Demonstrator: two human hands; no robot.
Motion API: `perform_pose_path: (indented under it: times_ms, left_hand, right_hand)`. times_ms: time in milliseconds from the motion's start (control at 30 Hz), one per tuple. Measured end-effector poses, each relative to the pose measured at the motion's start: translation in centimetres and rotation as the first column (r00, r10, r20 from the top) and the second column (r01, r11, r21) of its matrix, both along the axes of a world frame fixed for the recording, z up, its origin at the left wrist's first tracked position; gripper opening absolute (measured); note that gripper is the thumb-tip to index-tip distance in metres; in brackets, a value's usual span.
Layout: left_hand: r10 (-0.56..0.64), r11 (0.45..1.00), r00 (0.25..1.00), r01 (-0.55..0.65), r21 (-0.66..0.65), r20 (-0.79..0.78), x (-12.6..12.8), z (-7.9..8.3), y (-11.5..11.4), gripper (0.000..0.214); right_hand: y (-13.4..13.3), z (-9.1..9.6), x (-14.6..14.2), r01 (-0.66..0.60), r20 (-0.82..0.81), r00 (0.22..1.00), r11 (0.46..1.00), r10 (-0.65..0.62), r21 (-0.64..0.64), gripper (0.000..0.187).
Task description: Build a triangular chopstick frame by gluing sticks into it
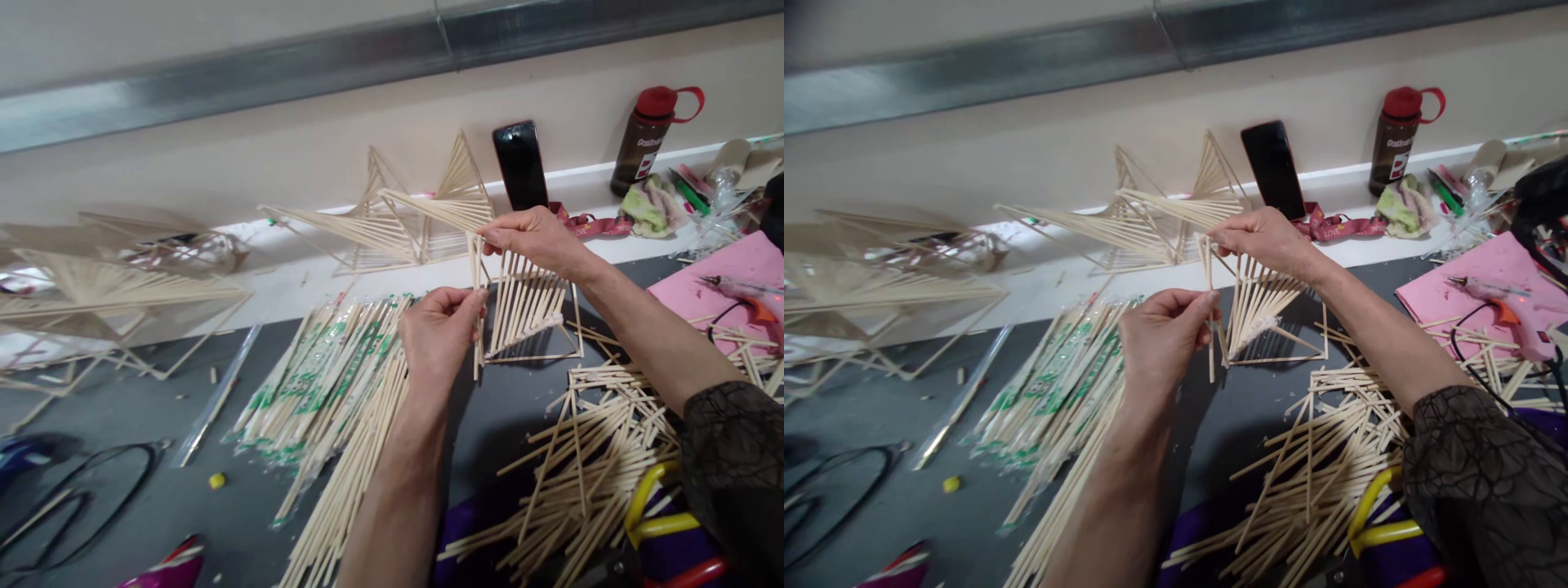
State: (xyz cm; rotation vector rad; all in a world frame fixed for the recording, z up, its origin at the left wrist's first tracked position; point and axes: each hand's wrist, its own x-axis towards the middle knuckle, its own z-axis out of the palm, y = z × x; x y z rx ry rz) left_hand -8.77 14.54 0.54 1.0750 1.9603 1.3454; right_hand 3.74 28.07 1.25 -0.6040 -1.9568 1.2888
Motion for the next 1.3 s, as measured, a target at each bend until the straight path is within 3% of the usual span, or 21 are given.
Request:
perform_pose_path:
  times_ms: [667,1300]
  left_hand:
    - [-0.019,0.999,0.999,0.02,-0.035,0.039,-0.06,-0.22,0.31,0.024]
    - [-0.033,0.998,0.984,0.024,-0.055,-0.177,-0.21,-0.6,0.42,0.025]
  right_hand:
    - [-0.22,0.16,-0.27,0.067,0.02,0.998,0.998,-0.068,0.018,0.027]
    - [-0.52,0.27,-0.39,0.112,0.001,0.994,0.994,-0.112,-0.015,0.025]
